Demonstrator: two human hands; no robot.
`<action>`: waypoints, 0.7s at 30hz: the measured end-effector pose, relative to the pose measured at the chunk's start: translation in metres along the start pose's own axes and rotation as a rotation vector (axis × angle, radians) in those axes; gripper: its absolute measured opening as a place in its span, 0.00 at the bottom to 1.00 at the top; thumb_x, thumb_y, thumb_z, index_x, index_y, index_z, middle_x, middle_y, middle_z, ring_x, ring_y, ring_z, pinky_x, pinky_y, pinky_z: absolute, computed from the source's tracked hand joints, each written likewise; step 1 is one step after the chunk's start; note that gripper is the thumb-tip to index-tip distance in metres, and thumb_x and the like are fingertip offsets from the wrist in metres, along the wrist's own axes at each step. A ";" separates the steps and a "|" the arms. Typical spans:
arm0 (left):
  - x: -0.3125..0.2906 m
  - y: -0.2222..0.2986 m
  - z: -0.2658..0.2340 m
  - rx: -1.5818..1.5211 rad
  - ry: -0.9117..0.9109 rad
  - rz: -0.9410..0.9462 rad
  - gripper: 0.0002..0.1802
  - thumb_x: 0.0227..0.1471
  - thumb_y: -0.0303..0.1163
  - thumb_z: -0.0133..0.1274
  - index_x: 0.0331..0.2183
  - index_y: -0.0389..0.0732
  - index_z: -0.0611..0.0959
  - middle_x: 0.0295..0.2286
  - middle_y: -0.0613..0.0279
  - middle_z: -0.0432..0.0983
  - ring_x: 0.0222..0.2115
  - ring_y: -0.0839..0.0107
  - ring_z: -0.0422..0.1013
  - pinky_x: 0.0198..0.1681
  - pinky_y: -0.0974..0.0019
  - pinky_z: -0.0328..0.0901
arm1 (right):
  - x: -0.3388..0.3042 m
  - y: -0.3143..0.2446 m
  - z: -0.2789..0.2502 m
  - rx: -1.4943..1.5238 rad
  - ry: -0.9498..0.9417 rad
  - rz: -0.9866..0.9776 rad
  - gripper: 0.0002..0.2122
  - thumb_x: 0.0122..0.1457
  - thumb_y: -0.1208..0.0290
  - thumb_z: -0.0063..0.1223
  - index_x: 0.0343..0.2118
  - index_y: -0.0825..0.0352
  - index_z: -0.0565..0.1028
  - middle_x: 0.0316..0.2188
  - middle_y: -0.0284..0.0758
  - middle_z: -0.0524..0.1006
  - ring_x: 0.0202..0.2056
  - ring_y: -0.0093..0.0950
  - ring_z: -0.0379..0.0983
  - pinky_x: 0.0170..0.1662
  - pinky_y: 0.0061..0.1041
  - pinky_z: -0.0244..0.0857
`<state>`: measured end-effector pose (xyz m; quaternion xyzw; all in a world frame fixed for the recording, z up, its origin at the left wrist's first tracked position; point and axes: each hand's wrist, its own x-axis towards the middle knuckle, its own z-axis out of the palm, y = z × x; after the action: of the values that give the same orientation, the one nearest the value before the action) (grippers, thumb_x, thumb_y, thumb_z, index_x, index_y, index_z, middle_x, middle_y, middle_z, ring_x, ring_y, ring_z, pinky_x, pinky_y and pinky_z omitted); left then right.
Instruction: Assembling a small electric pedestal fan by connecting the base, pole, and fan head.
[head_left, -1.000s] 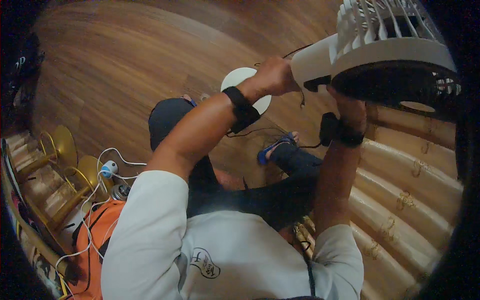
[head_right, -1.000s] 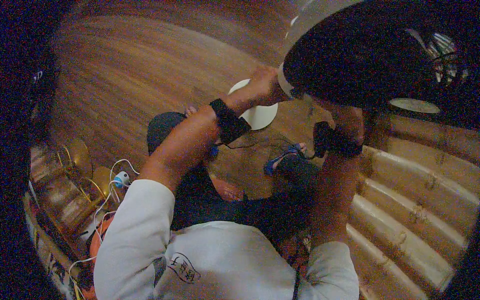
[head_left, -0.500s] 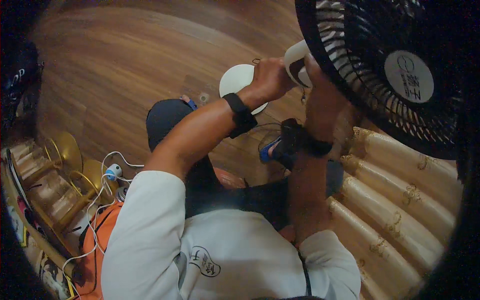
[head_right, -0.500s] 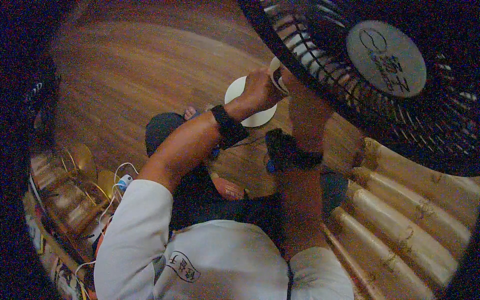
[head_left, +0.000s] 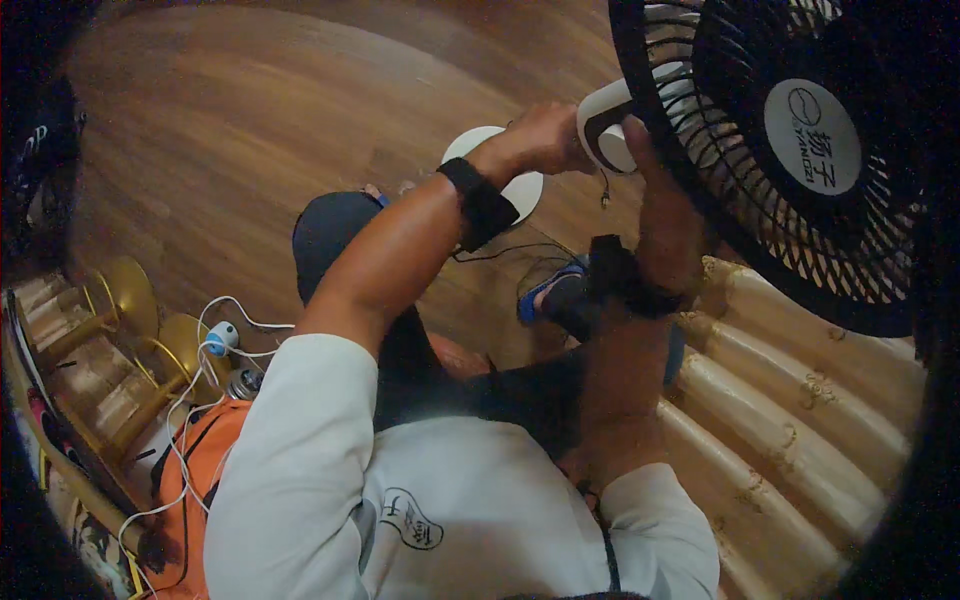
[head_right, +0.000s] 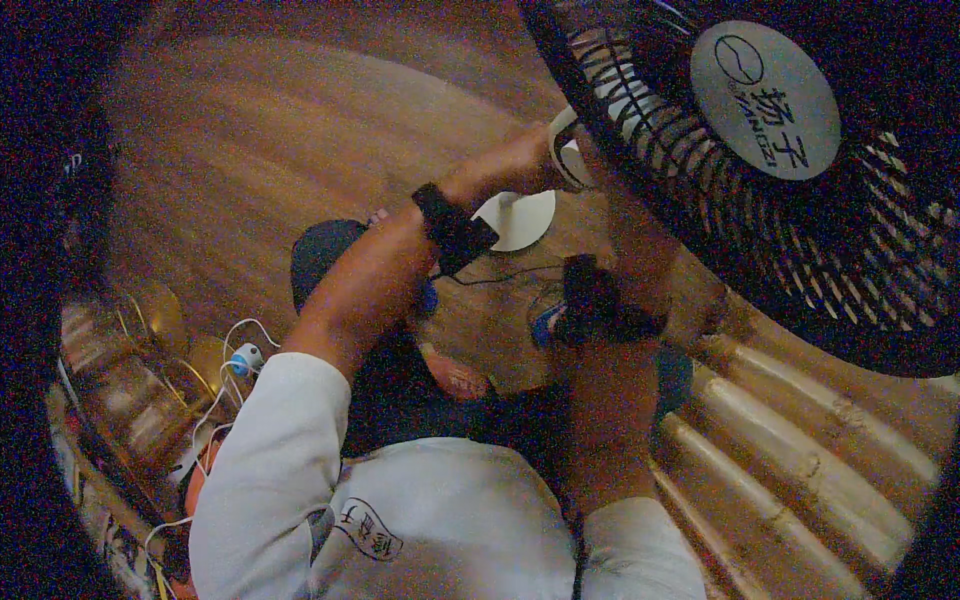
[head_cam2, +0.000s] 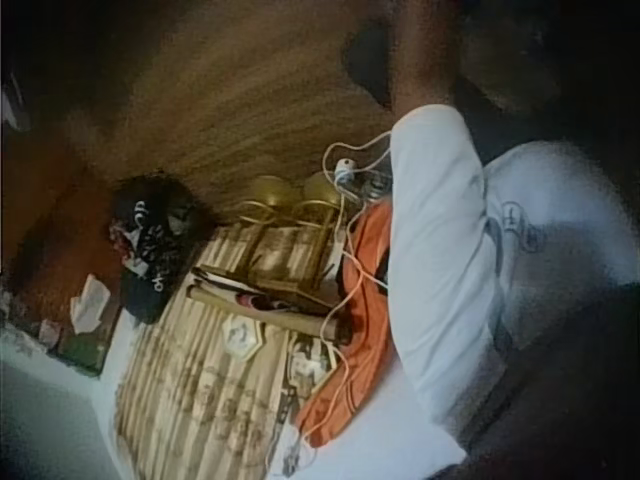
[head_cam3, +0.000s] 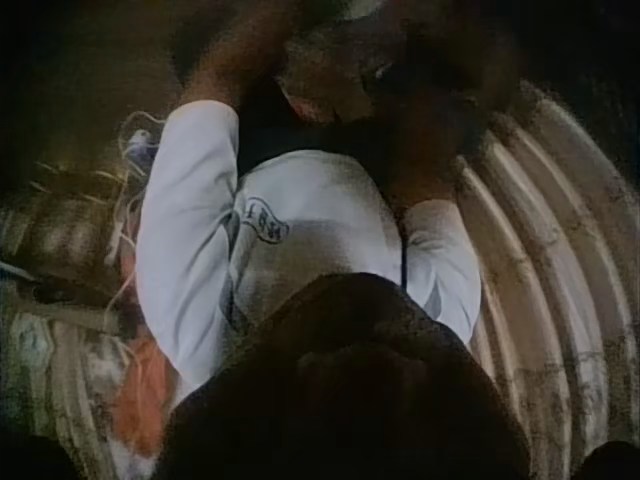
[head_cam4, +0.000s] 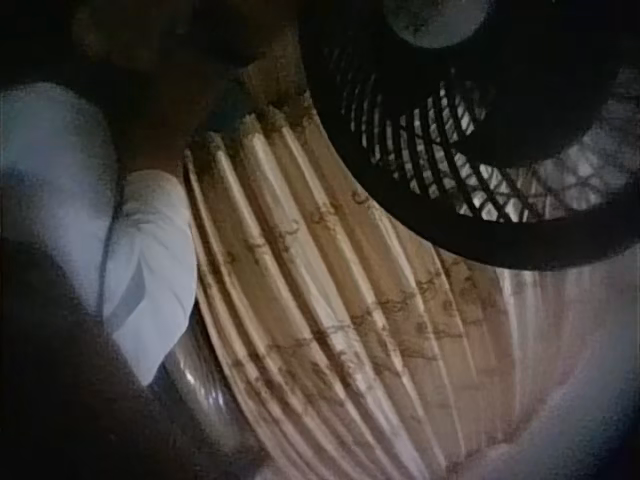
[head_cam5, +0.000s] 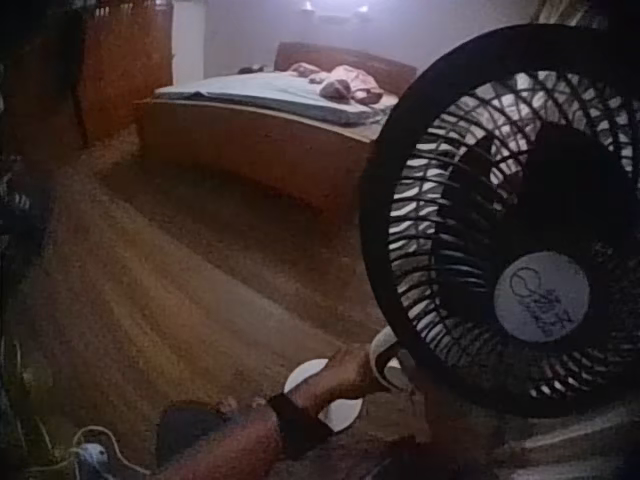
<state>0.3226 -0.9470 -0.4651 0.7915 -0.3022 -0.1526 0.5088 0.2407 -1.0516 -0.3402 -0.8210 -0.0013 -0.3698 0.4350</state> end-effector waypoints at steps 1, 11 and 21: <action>0.002 -0.007 0.003 -0.019 0.015 0.042 0.30 0.35 0.47 0.70 0.42 0.47 0.82 0.35 0.50 0.81 0.40 0.48 0.76 0.42 0.52 0.70 | 0.004 0.000 -0.002 -0.002 -0.007 -0.015 0.27 0.47 0.71 0.72 0.50 0.71 0.72 0.48 0.35 0.77 0.49 0.27 0.71 0.56 0.30 0.62; -0.008 0.040 0.017 0.218 0.200 -0.096 0.21 0.41 0.46 0.64 0.34 0.42 0.85 0.28 0.46 0.80 0.33 0.46 0.77 0.34 0.50 0.71 | -0.001 0.024 -0.004 -0.078 -0.044 -0.006 0.26 0.49 0.67 0.71 0.50 0.68 0.73 0.48 0.34 0.77 0.49 0.29 0.72 0.57 0.32 0.62; -0.008 0.049 0.027 0.205 0.263 -0.155 0.18 0.44 0.46 0.61 0.32 0.42 0.85 0.28 0.45 0.80 0.33 0.46 0.77 0.36 0.47 0.70 | -0.010 0.005 0.017 -0.213 0.030 0.221 0.23 0.48 0.69 0.71 0.47 0.68 0.75 0.47 0.33 0.77 0.46 0.24 0.72 0.51 0.30 0.66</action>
<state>0.2856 -0.9757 -0.4337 0.8732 -0.1852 -0.0550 0.4474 0.2452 -1.0389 -0.3558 -0.8520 0.1349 -0.3299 0.3834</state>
